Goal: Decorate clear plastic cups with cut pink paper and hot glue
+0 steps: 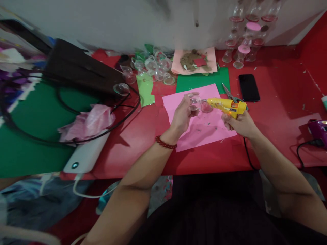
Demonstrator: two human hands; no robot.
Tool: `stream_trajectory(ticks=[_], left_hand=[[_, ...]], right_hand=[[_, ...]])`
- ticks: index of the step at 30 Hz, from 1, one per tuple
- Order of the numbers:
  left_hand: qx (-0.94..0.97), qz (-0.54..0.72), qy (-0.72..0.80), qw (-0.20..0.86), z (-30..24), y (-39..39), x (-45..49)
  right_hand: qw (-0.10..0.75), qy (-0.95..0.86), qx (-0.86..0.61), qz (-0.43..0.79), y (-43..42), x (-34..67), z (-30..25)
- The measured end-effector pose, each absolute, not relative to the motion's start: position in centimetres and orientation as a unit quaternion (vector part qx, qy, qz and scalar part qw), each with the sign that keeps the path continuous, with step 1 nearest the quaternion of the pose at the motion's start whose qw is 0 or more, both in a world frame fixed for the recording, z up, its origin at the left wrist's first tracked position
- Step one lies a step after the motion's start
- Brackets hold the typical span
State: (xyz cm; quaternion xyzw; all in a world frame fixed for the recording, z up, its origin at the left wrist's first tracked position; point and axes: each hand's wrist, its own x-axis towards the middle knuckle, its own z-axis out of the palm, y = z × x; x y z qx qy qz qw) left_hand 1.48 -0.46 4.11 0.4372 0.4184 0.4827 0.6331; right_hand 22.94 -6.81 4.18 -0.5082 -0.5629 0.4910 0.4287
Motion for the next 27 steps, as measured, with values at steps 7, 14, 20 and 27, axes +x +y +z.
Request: stream_trajectory(ticks=[7,14,20,27], left_hand=[[0.420,0.494,0.416,0.637,4.2,0.1,1.5],[0.287,0.511,0.385,0.713,4.5,1.6,0.8],[0.297,0.511,0.365,0.719,4.2,1.8,1.0],[0.266,0.494,0.381,0.735,4.6,2.1,0.7]], right_hand=[[0.482,-0.547,-0.533,0.429,-7.3,24.8,5.6],[0.263,-0.525,-0.809,0.034,-13.0,32.6,5.2],[0.132,-0.468,-0.873,0.033,-14.7,35.6,3.2],[0.149,-0.486,-0.860,0.045,-12.1,34.8,4.3]])
